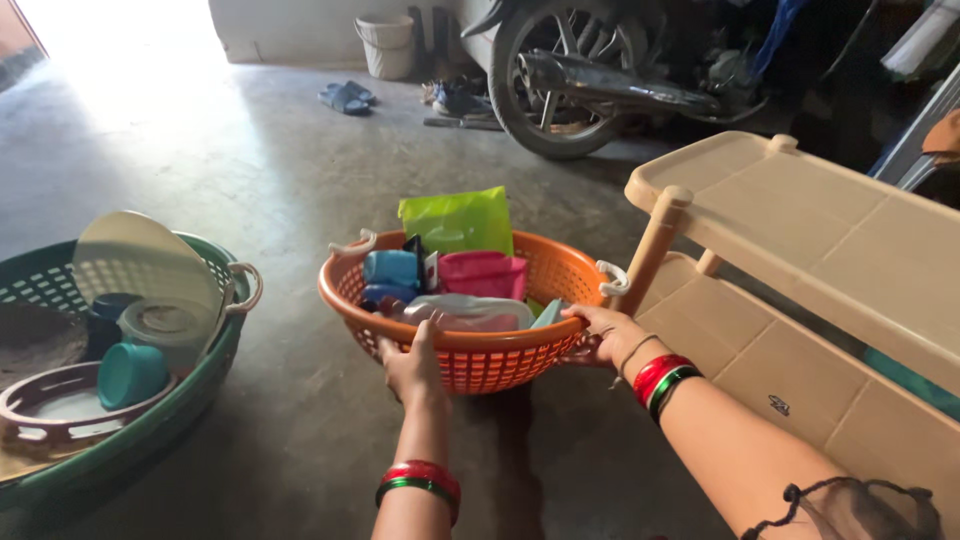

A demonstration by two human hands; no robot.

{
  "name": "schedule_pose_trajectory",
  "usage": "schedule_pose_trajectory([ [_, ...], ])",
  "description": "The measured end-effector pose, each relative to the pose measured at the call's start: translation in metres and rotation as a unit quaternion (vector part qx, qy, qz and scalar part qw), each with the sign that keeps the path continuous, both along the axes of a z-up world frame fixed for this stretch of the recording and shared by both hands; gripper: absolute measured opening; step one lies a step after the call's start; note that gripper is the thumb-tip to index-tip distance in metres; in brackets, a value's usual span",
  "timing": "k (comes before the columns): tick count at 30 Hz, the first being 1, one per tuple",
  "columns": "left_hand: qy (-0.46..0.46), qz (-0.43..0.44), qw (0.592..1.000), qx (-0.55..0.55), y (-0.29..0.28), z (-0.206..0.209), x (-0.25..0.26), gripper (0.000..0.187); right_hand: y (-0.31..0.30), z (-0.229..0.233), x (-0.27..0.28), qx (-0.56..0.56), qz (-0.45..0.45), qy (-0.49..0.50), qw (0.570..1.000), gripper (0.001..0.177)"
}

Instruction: The person sorts various household items from an orange basket into a green basket. They handle a plastic bottle, a pouch, a small container, a phone, and a tin can, placing each into the green basket. The person also retrieves a blue strainer from a shelf and places it into the green basket.

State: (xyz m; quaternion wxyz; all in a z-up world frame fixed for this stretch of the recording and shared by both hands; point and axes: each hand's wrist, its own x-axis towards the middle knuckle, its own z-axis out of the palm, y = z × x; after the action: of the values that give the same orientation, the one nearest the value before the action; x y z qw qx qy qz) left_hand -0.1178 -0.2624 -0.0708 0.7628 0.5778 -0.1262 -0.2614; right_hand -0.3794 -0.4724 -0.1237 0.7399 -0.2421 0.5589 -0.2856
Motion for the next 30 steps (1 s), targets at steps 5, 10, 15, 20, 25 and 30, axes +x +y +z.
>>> schedule_pose_trajectory([
  [5,-0.072,-0.096,0.991,-0.052,-0.015,-0.026,0.013,0.101,-0.005,-0.017,-0.039,-0.132,0.021,-0.052,0.990,0.031],
  [10,-0.190,-0.092,0.938,0.277,-0.026,-0.068,0.014,0.070,0.016,-0.001,-0.037,-0.464,0.195,0.396,0.768,0.083],
  [15,-0.184,-0.094,0.899,0.386,-0.045,-0.099,0.010,0.059,0.046,0.038,0.021,-0.402,0.292,0.657,0.567,0.115],
  [20,-0.203,-0.037,0.913,0.352,-0.055,-0.118,0.015,0.054,0.076,0.036,0.081,-0.507,0.670,0.314,0.443,0.109],
  [25,-0.202,0.021,0.956,0.213,-0.064,-0.118,0.022,0.048,0.095,0.000,0.131,-0.512,0.531,0.490,0.463,0.072],
  [30,-0.218,-0.048,0.956,0.192,-0.053,-0.092,0.056,0.051,0.096,-0.032,0.185,-0.658,0.418,0.511,0.362,0.068],
])
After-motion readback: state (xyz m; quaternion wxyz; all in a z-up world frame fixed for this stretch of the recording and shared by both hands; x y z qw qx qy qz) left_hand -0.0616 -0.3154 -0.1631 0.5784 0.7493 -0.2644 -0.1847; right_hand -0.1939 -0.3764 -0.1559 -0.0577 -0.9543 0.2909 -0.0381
